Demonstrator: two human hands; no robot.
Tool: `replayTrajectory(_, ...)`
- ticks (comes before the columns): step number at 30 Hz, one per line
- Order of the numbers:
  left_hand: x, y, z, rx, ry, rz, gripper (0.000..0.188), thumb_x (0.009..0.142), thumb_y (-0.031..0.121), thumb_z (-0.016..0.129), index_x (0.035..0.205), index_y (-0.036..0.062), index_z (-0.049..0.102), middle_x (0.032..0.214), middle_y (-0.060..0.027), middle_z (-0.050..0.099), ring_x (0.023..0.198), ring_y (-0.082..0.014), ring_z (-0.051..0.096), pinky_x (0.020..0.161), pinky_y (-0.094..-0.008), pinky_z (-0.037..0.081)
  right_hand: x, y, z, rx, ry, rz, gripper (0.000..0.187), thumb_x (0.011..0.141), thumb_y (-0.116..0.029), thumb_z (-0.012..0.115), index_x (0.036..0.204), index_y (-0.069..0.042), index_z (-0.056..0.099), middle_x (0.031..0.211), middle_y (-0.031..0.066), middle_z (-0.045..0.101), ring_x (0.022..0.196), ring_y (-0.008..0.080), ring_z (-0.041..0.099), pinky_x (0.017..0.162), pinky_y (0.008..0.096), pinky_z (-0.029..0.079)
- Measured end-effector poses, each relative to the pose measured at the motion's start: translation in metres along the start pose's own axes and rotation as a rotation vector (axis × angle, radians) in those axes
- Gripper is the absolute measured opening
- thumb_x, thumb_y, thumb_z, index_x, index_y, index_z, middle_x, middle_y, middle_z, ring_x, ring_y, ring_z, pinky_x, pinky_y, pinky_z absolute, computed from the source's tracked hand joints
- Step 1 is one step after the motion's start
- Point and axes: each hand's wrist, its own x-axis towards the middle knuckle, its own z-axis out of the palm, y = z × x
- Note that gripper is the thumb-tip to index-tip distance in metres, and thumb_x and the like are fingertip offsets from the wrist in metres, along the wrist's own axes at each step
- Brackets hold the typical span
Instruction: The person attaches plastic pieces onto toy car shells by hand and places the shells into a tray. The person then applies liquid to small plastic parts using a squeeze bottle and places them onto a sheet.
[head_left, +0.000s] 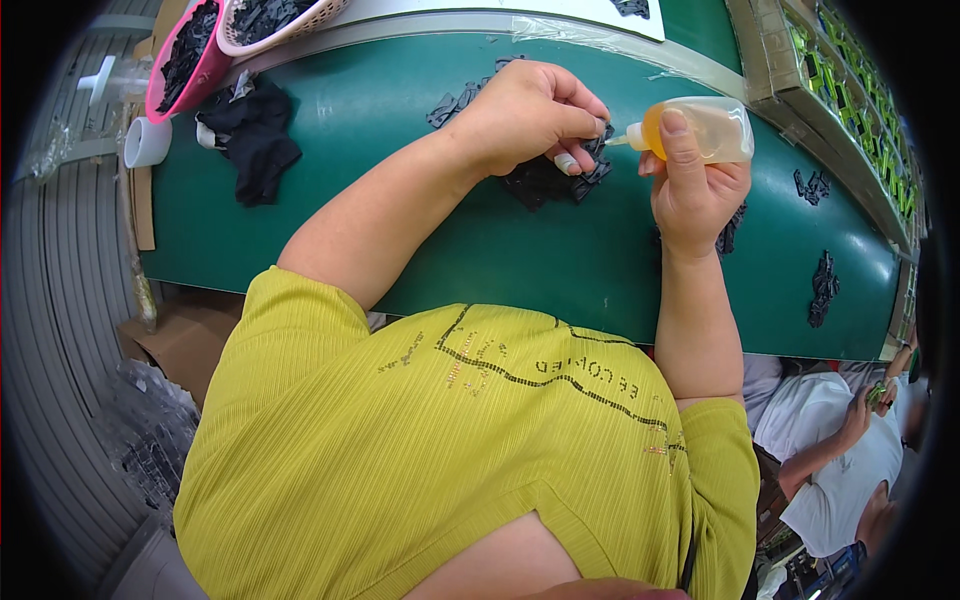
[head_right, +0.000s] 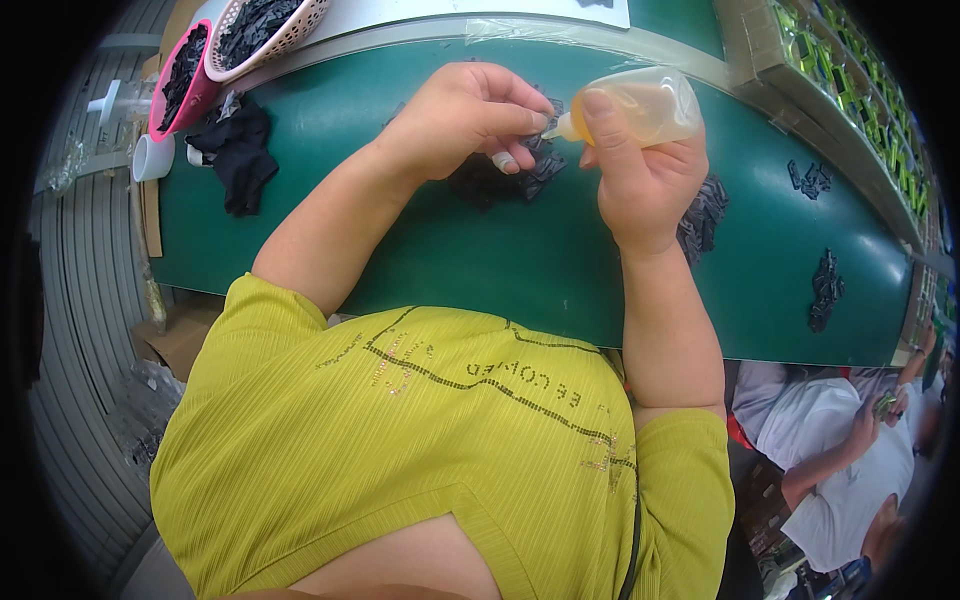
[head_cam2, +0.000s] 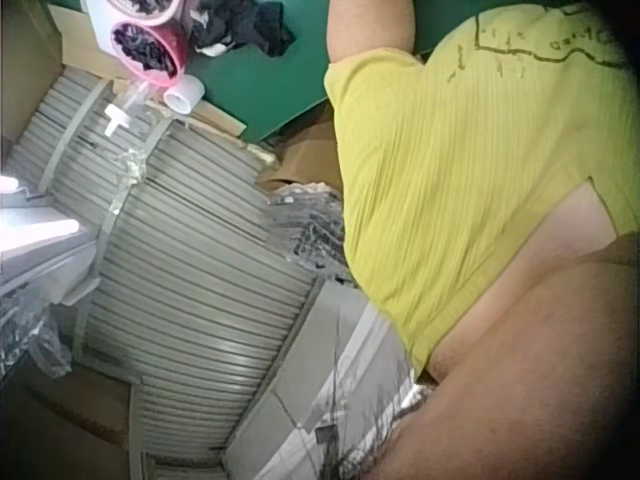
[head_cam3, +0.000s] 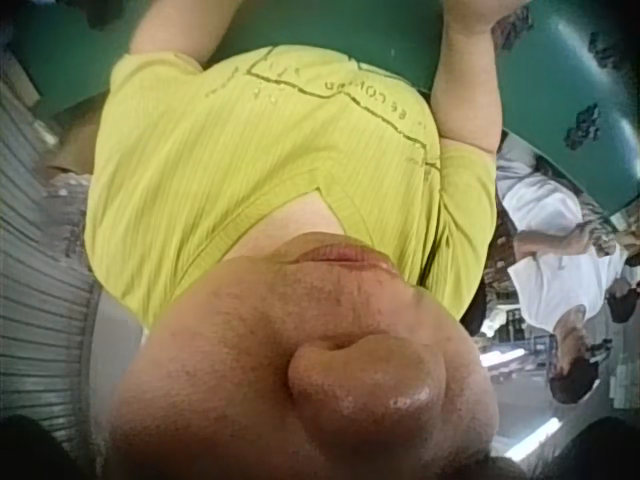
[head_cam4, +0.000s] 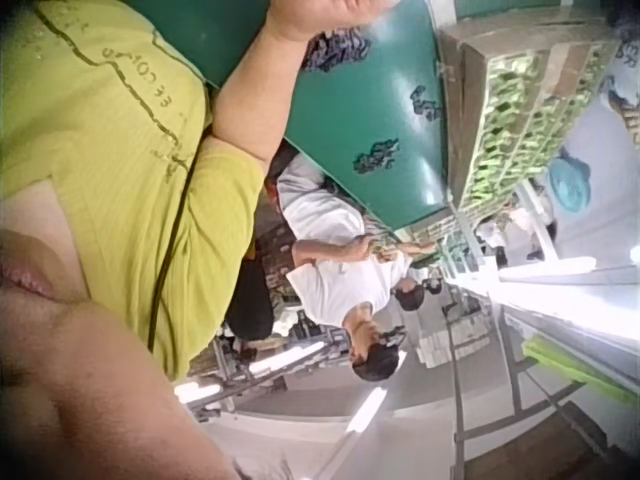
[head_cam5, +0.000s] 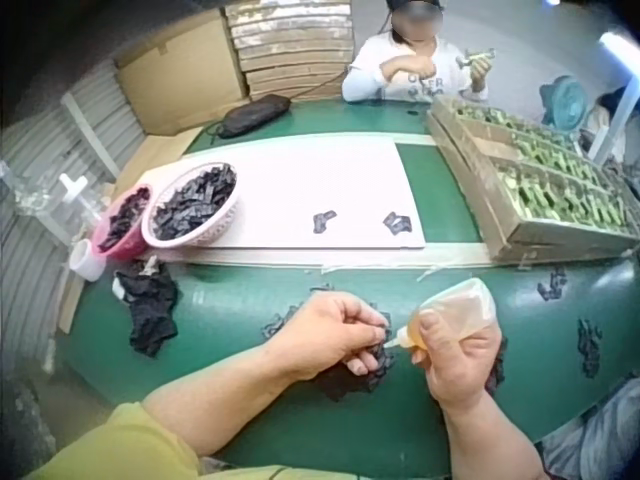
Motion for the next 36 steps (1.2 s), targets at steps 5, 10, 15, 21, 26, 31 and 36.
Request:
replayTrajectory(5,0.0,0.0,0.0,-0.021,-0.002,-0.011,0.022,0.081,0.011,0.066,0.098,-0.002,0.063,0.082,-0.0095,0.066,0.063,-0.015,0.066,0.058,-0.023,0.051,-0.001,0.001,0.0,0.001,-0.023,0.002,0.015,0.085,-0.007,0.069,0.096,0.0,0.06,0.083,0.0068,0.065,0.058,0.0089,0.057,0.049,0.0205,0.045)
replayTrajectory(10,0.001,0.0,0.001,-0.013,-0.002,-0.01,0.022,0.081,0.011,0.066,0.098,-0.0024,0.063,0.081,-0.0096,0.066,0.062,-0.0152,0.066,0.058,-0.0228,0.052,0.0,0.001,0.0,-0.025,-0.02,0.008,0.014,0.085,-0.005,0.069,0.094,-0.001,0.061,0.082,0.0064,0.065,0.058,0.0086,0.057,0.048,0.0202,0.045)
replayTrajectory(15,0.001,0.002,0.0,-0.003,0.006,-0.006,0.021,0.081,0.01,0.066,0.098,-0.0027,0.064,0.081,-0.0096,0.066,0.062,-0.0151,0.066,0.058,-0.0229,0.051,0.004,0.0,0.003,-0.065,-0.024,-0.021,0.011,0.085,-0.004,0.067,0.093,-0.001,0.06,0.08,0.0064,0.064,0.057,0.0089,0.056,0.047,0.0201,0.044)
replayTrajectory(21,0.004,0.005,-0.008,-0.084,0.046,0.027,0.023,0.081,0.007,0.066,0.1,-0.005,0.063,0.083,-0.0109,0.066,0.063,-0.0157,0.066,0.058,-0.0231,0.052,0.017,-0.01,-0.016,0.19,0.185,0.026,0.007,0.089,-0.009,0.061,0.093,-0.003,0.059,0.079,0.0072,0.063,0.052,0.0101,0.052,0.045,0.0222,0.043)
replayTrajectory(26,0.046,0.014,-0.056,-0.036,0.391,0.217,0.028,0.079,0.002,0.065,0.105,-0.0083,0.06,0.086,-0.015,0.066,0.064,-0.0168,0.065,0.057,-0.0255,0.053,0.014,-0.009,-0.016,0.237,0.205,0.11,0.01,0.089,-0.012,0.062,0.094,-0.004,0.058,0.081,0.0076,0.062,0.054,0.0113,0.052,0.047,0.0248,0.044)
replayTrajectory(31,0.086,0.018,-0.095,0.11,0.616,0.308,0.026,0.08,0.008,0.066,0.1,-0.0072,0.06,0.082,-0.0137,0.067,0.065,-0.0161,0.066,0.056,-0.0229,0.052,0.015,-0.009,-0.012,0.232,0.217,0.174,0.011,0.089,-0.013,0.062,0.095,-0.004,0.059,0.083,0.0077,0.063,0.055,0.0119,0.053,0.047,0.0247,0.044)
replayTrajectory(36,0.068,0.025,-0.066,0.636,0.599,0.334,0.028,0.081,0.021,0.069,0.105,0.0064,0.065,0.087,-0.009,0.068,0.066,-0.0218,0.068,0.063,-0.0331,0.056,0.021,-0.009,-0.022,0.28,0.213,0.155,0.015,0.09,-0.015,0.061,0.099,-0.004,0.058,0.084,0.008,0.063,0.056,0.0134,0.054,0.048,0.0269,0.045)
